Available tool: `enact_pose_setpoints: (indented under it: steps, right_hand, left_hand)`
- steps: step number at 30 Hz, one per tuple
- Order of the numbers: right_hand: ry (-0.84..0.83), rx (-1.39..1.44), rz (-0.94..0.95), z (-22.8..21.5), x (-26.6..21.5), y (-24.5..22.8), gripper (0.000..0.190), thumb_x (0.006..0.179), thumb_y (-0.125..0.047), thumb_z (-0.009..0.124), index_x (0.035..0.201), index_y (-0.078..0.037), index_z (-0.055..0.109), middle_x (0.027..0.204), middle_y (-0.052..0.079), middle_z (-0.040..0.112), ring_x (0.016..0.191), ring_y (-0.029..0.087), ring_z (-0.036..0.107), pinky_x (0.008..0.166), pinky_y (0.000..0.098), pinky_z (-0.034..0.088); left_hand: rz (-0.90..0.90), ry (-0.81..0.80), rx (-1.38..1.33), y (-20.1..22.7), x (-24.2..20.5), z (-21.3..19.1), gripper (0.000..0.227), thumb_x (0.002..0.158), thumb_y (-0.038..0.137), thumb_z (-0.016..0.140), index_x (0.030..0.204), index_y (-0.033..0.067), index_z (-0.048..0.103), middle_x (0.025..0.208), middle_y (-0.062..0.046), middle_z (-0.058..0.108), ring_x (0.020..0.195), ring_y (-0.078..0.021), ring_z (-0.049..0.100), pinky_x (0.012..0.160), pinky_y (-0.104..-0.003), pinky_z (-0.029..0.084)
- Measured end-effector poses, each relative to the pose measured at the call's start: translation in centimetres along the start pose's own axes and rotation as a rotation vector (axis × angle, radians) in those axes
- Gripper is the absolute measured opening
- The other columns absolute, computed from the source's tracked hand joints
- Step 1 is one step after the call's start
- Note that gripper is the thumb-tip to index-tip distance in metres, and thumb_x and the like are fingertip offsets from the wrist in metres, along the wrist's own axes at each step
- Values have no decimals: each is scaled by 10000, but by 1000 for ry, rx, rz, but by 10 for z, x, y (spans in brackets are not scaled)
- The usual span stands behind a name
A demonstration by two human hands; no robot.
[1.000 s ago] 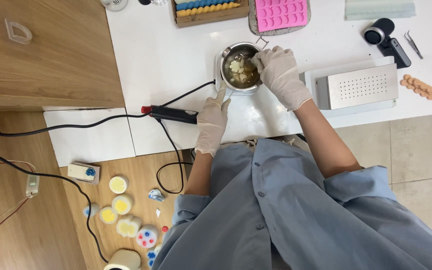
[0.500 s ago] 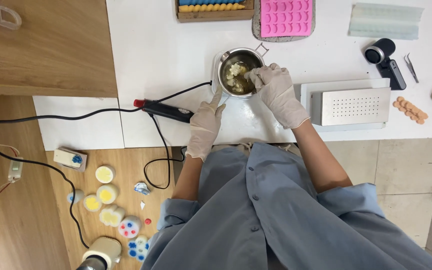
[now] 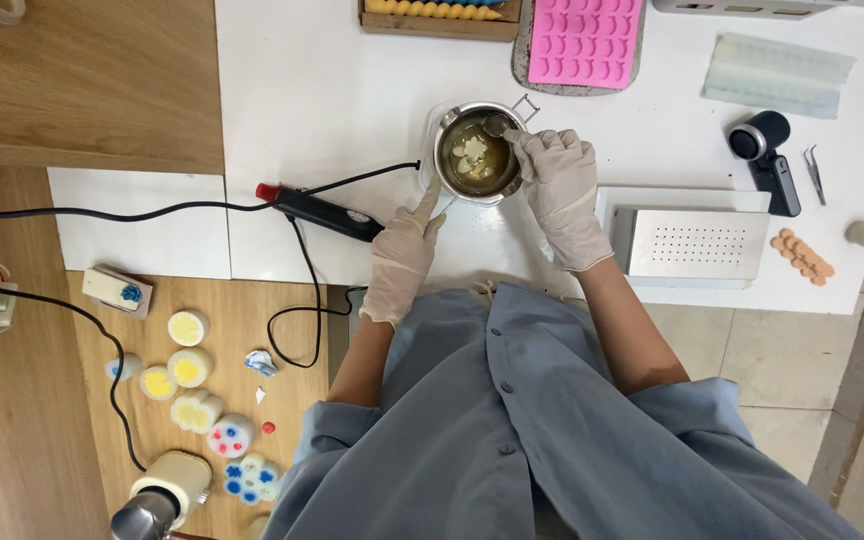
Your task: Preparing and melting wax for use in silicone molds in a workshop setting.
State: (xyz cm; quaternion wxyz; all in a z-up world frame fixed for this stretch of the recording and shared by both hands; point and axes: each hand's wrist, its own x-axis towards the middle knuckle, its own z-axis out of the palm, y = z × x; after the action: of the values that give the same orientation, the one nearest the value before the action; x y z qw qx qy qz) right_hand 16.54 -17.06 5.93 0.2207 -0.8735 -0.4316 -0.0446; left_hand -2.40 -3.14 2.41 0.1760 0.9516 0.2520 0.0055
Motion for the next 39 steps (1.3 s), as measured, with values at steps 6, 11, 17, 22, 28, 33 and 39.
enact_pose_setpoints:
  steps: [6,11,17,22,28,33,39]
  right_hand:
    - [-53,12,-4,28,0,13,172,1024,-168,612,1101,-167,766,904,49,715,824,270,603,733,411,455]
    - [-105,149,92,18,6,6,176,1055,-172,606,1092,-163,778,868,61,713,794,280,592,739,417,468]
    - [-82,57,45,15,1,7,170,1053,-186,611,1116,-193,769,909,48,712,836,267,596,769,421,429]
    - [-114,-64,72,18,-2,11,193,1050,-179,604,1170,-190,755,898,44,680,836,273,581,768,420,398]
    - [-103,-53,65,30,-2,12,160,1066,-199,591,1089,-173,747,905,46,693,865,275,603,759,441,421]
    - [-168,260,303,15,10,1,199,1079,-137,555,1013,-125,743,840,81,704,737,277,636,704,437,506]
    - [-64,272,153,14,7,3,192,1054,-83,570,986,-76,749,813,92,709,703,276,641,690,429,525]
  left_hand:
    - [-33,1,-33,0,-3,7,584,1022,370,610,1570,303,418,783,-101,584,584,-260,612,532,-393,519]
    - [-28,16,-43,0,-4,7,582,1020,373,610,1567,307,422,797,-99,587,619,-260,619,548,-394,521]
    - [5,51,-12,1,-4,9,589,1048,370,605,1594,278,404,768,-87,567,629,-244,607,556,-384,515]
    - [21,58,33,-4,-3,18,607,1018,382,614,1578,290,396,763,-76,567,587,-222,597,507,-366,510]
    - [-9,-31,51,-5,-2,17,607,1006,397,622,1570,313,414,733,-72,558,526,-218,583,468,-364,501]
    - [19,16,56,3,-3,-1,575,1068,392,577,1595,250,395,739,-66,546,544,-198,551,496,-344,496]
    - [33,58,91,2,-2,2,584,1045,400,562,1586,257,397,729,-61,546,550,-193,542,490,-336,486]
